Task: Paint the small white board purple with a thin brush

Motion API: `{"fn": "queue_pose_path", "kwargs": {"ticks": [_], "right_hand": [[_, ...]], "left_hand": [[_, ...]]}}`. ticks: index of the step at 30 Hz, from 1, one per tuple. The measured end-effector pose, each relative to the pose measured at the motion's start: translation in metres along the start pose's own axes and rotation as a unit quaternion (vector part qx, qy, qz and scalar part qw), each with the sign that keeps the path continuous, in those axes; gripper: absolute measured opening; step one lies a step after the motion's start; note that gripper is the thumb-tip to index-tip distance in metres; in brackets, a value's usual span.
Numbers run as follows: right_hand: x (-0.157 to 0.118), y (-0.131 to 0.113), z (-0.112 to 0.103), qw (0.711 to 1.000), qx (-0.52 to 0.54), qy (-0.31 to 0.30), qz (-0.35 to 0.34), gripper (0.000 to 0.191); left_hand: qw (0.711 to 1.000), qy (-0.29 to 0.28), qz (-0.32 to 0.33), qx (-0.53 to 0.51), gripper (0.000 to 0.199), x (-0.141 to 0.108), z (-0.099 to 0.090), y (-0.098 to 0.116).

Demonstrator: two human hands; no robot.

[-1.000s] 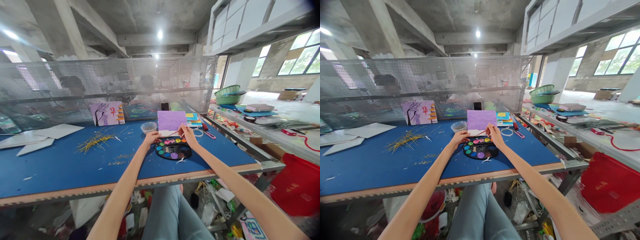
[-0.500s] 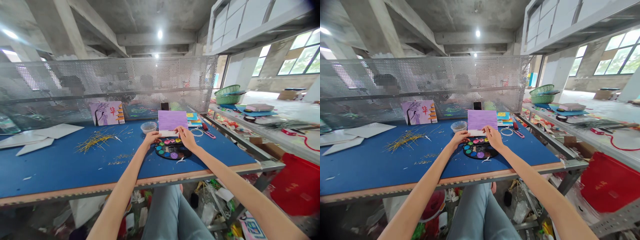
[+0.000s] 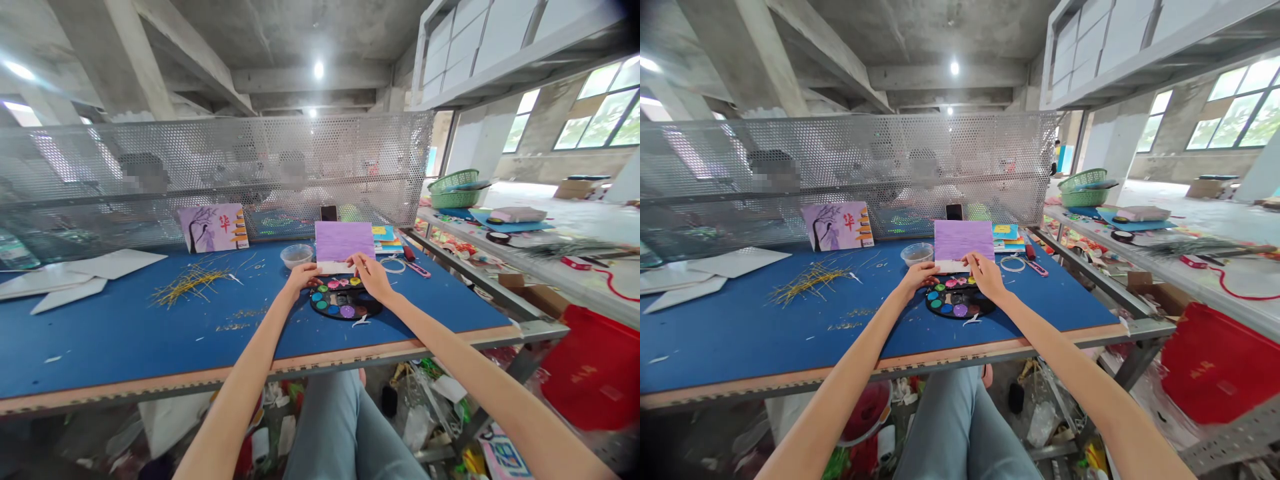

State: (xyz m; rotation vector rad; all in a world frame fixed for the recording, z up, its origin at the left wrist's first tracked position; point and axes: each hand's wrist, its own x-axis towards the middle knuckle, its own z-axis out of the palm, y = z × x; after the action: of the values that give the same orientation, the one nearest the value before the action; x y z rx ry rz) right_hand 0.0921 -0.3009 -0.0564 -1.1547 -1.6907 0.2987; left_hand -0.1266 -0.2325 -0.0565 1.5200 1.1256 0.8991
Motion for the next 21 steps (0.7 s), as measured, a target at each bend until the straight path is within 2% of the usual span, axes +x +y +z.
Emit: {"fn": "queue_pose_path", "kwargs": {"ticks": [6, 12, 21], "right_hand": [[0.0002, 0.0005, 0.0003, 1.0, -0.009, 0.01, 0.004, 0.054], [0.0004, 0.0006, 0.0005, 1.0, -0.016, 0.013, 0.004, 0.046], [0.0003, -0.0008, 0.0006, 1.0, -0.022, 0.01, 0.0, 0.048]], "left_hand": [[1.0, 0.003, 0.004, 0.0, 0.025, 0.0004, 0.0, -0.0009], [1.0, 0.0, 0.001, 0.004, 0.024, 0.0021, -0.0005, -0.0012], [1.0, 0.002, -0.005, 0.01, 0.024, 0.0025, -0.0001, -0.0009]]}}
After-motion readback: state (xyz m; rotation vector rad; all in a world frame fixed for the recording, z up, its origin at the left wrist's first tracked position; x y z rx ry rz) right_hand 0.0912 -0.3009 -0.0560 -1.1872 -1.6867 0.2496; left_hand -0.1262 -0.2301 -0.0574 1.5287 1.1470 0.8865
